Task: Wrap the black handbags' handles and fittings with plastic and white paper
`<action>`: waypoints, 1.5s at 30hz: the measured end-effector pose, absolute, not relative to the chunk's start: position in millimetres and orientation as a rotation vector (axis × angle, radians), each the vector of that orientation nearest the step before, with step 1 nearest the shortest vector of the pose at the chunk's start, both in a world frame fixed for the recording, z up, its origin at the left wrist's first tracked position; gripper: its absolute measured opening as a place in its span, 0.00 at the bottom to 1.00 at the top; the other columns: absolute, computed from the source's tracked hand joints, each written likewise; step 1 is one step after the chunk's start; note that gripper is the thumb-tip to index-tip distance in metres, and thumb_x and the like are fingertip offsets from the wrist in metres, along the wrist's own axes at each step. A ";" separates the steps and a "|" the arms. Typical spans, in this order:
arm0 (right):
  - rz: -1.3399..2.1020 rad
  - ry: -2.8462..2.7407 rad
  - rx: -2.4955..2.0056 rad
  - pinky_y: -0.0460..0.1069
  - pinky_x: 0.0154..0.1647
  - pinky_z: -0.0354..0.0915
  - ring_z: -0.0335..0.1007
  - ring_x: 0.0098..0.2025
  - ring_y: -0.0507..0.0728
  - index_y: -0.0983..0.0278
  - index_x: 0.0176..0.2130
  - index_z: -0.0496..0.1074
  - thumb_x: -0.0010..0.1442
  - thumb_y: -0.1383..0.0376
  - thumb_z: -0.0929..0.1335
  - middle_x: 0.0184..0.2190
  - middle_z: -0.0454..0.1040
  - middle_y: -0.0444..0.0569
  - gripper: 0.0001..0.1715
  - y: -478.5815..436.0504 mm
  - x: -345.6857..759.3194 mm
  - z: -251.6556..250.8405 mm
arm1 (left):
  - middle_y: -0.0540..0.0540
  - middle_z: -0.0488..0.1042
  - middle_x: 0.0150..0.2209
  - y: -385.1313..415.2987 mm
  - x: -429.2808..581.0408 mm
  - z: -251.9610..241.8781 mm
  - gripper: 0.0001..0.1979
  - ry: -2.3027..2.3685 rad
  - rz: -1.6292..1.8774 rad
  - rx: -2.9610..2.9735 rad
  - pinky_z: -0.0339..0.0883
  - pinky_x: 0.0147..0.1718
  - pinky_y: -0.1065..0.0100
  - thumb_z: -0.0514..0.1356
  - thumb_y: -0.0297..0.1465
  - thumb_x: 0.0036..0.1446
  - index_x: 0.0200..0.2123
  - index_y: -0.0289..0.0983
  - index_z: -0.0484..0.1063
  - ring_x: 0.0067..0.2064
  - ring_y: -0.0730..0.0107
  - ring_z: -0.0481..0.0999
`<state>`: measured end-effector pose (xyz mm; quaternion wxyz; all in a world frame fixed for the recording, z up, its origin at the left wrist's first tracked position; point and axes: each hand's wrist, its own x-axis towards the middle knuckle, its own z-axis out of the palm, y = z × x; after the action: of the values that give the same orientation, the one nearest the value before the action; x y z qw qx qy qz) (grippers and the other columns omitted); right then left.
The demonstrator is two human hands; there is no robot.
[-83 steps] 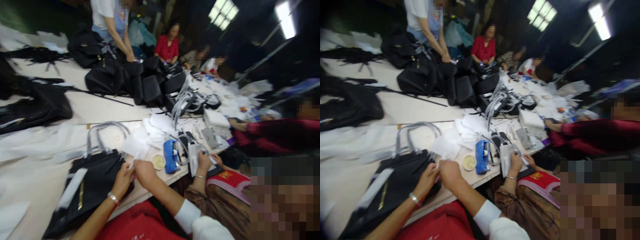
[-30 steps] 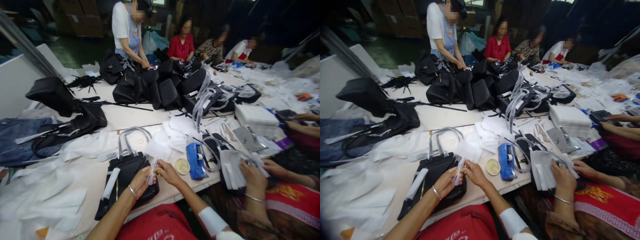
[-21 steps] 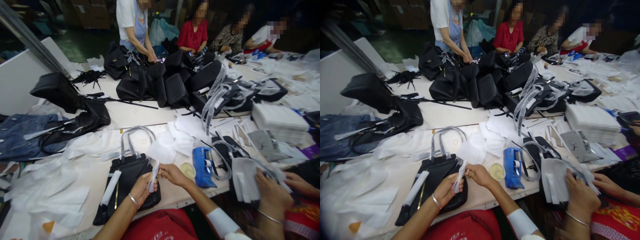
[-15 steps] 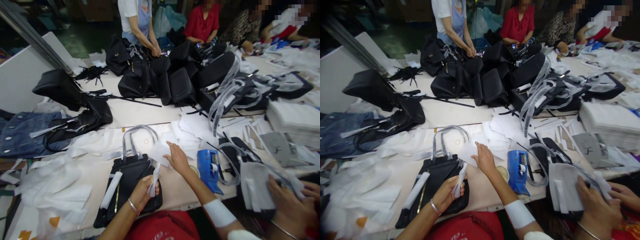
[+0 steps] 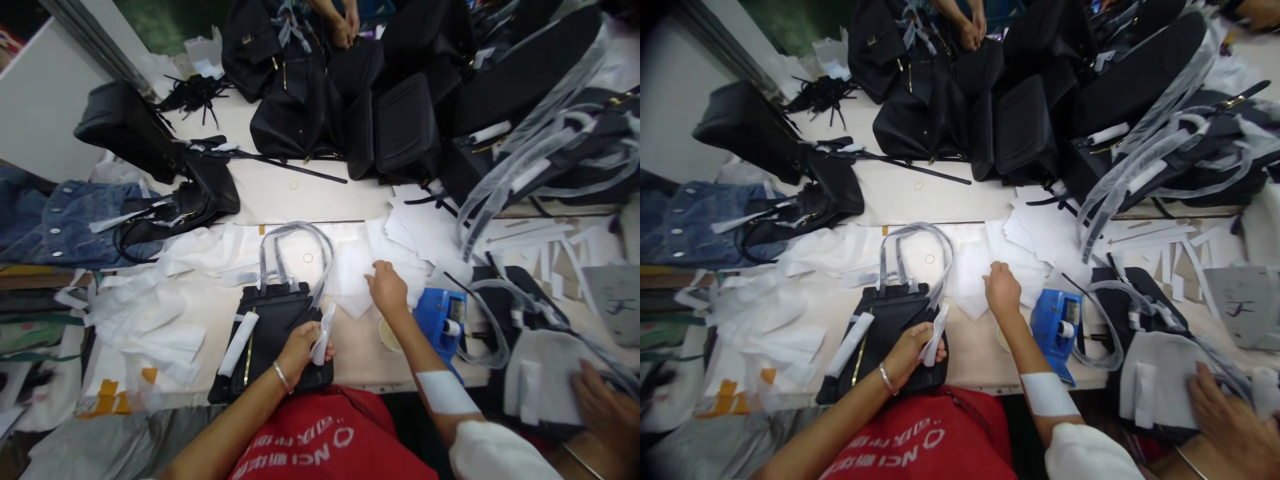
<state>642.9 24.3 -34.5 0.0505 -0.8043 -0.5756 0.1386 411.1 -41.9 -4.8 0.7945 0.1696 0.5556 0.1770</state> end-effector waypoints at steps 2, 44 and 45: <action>0.481 -1.626 -2.294 0.51 0.38 0.62 0.69 0.41 0.60 0.65 0.48 0.64 0.62 0.56 0.62 0.44 0.70 0.57 0.19 6.8 628.2 -21.6 | 0.45 0.74 0.27 -44.5 412.0 -6.0 0.14 1.219 0.401 0.398 0.70 0.29 0.66 0.57 0.37 0.54 0.39 0.34 0.64 0.28 0.66 0.76; 1.794 -0.859 -1.622 0.52 0.44 0.63 0.69 0.42 0.59 0.66 0.42 0.70 0.50 0.49 0.69 0.38 0.74 0.50 0.27 -106.5 460.1 -28.4 | 0.40 0.75 0.45 -53.1 169.5 11.3 0.27 1.243 0.495 0.782 0.65 0.46 0.60 0.61 0.45 0.49 0.47 0.33 0.68 0.47 0.54 0.73; 1.855 -0.886 -1.644 0.52 0.43 0.63 0.69 0.42 0.59 0.66 0.42 0.69 0.50 0.49 0.69 0.38 0.74 0.50 0.27 -108.7 458.4 -29.8 | 0.41 0.75 0.44 -55.3 163.2 10.5 0.26 1.268 0.478 0.798 0.65 0.46 0.60 0.61 0.45 0.49 0.46 0.33 0.69 0.47 0.54 0.73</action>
<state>458.4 -108.7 -29.8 0.2520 -0.6045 -0.3257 0.6819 163.2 -55.3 10.5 0.7062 0.3593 0.5708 0.2153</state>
